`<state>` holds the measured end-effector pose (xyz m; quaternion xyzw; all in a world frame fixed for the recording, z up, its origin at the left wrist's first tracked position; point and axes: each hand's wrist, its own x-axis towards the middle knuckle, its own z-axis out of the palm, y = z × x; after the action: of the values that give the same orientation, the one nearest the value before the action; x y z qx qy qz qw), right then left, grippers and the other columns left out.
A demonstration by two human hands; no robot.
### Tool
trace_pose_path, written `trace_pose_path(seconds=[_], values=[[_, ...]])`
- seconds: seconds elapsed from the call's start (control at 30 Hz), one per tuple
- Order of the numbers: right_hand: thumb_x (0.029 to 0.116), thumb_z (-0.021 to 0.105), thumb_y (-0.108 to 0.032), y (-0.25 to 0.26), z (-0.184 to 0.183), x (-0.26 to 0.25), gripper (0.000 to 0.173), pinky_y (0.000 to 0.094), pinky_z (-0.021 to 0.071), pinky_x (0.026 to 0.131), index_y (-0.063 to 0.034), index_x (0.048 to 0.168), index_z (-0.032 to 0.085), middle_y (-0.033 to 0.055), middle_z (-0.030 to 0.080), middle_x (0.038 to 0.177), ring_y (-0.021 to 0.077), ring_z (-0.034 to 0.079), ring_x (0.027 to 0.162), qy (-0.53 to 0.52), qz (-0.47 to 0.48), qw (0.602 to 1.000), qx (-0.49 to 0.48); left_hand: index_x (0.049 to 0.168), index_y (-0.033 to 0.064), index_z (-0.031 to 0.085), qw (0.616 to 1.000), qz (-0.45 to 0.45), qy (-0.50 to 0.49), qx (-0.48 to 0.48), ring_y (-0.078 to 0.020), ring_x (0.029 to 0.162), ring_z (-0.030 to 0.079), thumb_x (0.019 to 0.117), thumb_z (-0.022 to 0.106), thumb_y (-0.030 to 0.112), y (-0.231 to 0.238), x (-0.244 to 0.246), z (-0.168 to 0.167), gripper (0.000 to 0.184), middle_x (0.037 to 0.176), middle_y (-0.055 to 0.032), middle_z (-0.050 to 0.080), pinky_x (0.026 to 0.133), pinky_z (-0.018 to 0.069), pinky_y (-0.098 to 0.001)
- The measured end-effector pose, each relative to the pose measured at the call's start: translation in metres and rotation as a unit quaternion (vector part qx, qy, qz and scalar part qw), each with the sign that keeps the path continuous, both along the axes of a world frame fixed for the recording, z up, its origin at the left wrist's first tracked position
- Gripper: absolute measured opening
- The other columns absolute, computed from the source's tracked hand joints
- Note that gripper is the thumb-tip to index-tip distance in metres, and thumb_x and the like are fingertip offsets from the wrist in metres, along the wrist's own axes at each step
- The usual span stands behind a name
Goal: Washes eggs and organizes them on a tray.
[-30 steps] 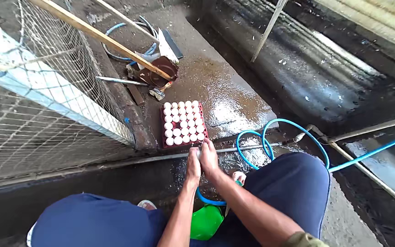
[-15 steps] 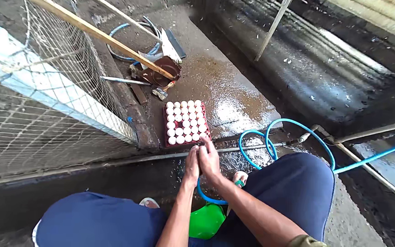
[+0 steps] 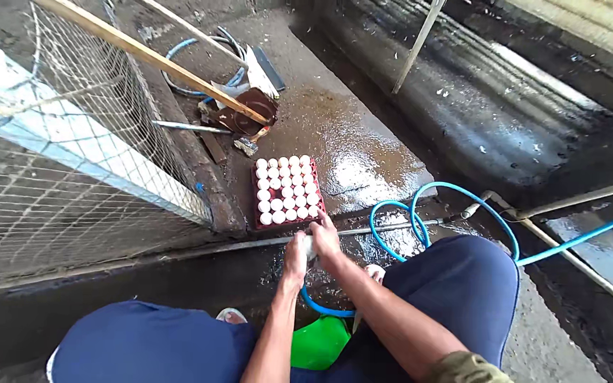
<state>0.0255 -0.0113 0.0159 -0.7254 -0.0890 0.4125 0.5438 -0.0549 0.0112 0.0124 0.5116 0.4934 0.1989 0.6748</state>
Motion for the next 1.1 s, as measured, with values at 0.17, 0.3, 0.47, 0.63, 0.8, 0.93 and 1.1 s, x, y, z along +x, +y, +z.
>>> trace_pose_path(seconds=[0.17,0.3,0.47,0.63,0.8,0.93,1.1], values=[[0.1102,0.035,-0.024,0.000,-0.001,0.000,0.044,0.0467,0.0531,0.084,-0.0040,0.149,0.043,0.0215,0.060,0.125,0.0282,0.063,0.103,0.051,-0.027,0.998,-0.001,0.132,0.0058,0.048,0.997,0.019,-0.059,-0.037,-0.0090,0.076,0.058,0.1104,0.039,0.030,0.005,-0.001,-0.001,0.034,0.101,-0.0074,0.060,0.062,0.0502,-0.0245],[0.1038,0.042,-0.017,-0.012,0.006,-0.012,0.044,0.0488,0.0365,0.119,-0.0039,0.141,0.060,0.0210,0.046,0.156,0.0309,0.042,0.146,-0.144,0.089,0.985,0.030,0.139,-0.0074,0.049,0.998,0.008,-0.066,0.018,-0.0174,0.121,0.055,0.1131,0.022,0.024,-0.005,0.000,-0.001,0.049,0.135,-0.0201,0.056,0.105,0.0441,-0.0337],[0.1066,0.040,-0.019,-0.015,0.008,-0.020,0.044,0.0493,0.0361,0.119,-0.0065,0.144,0.058,0.0205,0.046,0.156,0.0312,0.044,0.145,-0.120,0.070,0.990,0.017,0.128,-0.0127,0.056,0.997,0.016,0.000,0.075,-0.0221,0.113,0.059,0.1103,0.030,0.012,-0.008,0.005,-0.001,0.040,0.123,-0.0245,0.061,0.102,0.0456,-0.0365],[0.1060,0.044,-0.020,-0.007,0.005,-0.004,0.047,0.0524,0.0404,0.113,-0.0027,0.149,0.051,0.0202,0.052,0.150,0.0306,0.050,0.139,-0.054,0.031,0.998,-0.005,0.127,-0.0065,0.057,0.999,0.015,-0.031,0.014,-0.0173,0.104,0.059,0.1121,0.023,0.023,-0.011,0.003,0.008,0.047,0.115,-0.0170,0.062,0.093,0.0486,-0.0358],[0.1028,0.041,-0.020,-0.017,0.005,-0.008,0.047,0.0491,0.0368,0.118,-0.0029,0.144,0.057,0.0213,0.047,0.154,0.0303,0.044,0.145,-0.098,0.069,0.993,0.023,0.123,-0.0023,0.058,0.997,-0.011,-0.074,-0.028,-0.0091,0.095,0.059,0.1112,0.020,0.023,-0.007,-0.004,0.010,0.047,0.106,-0.0085,0.063,0.085,0.0499,-0.0281],[0.1091,0.040,-0.034,0.001,-0.007,0.020,0.040,0.0497,0.0531,0.083,-0.0033,0.127,0.058,0.0185,0.063,0.110,0.0286,0.064,0.097,0.172,0.011,0.984,-0.045,0.119,0.0098,0.057,0.988,-0.029,-0.092,-0.124,-0.0095,0.062,0.056,0.1108,0.028,0.032,-0.002,-0.004,0.001,0.038,0.084,-0.0030,0.061,0.051,0.0457,-0.0244],[0.1019,0.043,-0.017,-0.015,0.012,-0.010,0.046,0.0476,0.0412,0.115,-0.0001,0.143,0.055,0.0220,0.048,0.153,0.0303,0.047,0.142,-0.173,0.098,0.979,0.039,0.135,-0.0007,0.053,0.993,0.019,-0.104,-0.044,-0.0089,0.102,0.059,0.1129,0.026,0.023,-0.002,-0.004,0.000,0.042,0.119,-0.0096,0.062,0.089,0.0498,-0.0269]])
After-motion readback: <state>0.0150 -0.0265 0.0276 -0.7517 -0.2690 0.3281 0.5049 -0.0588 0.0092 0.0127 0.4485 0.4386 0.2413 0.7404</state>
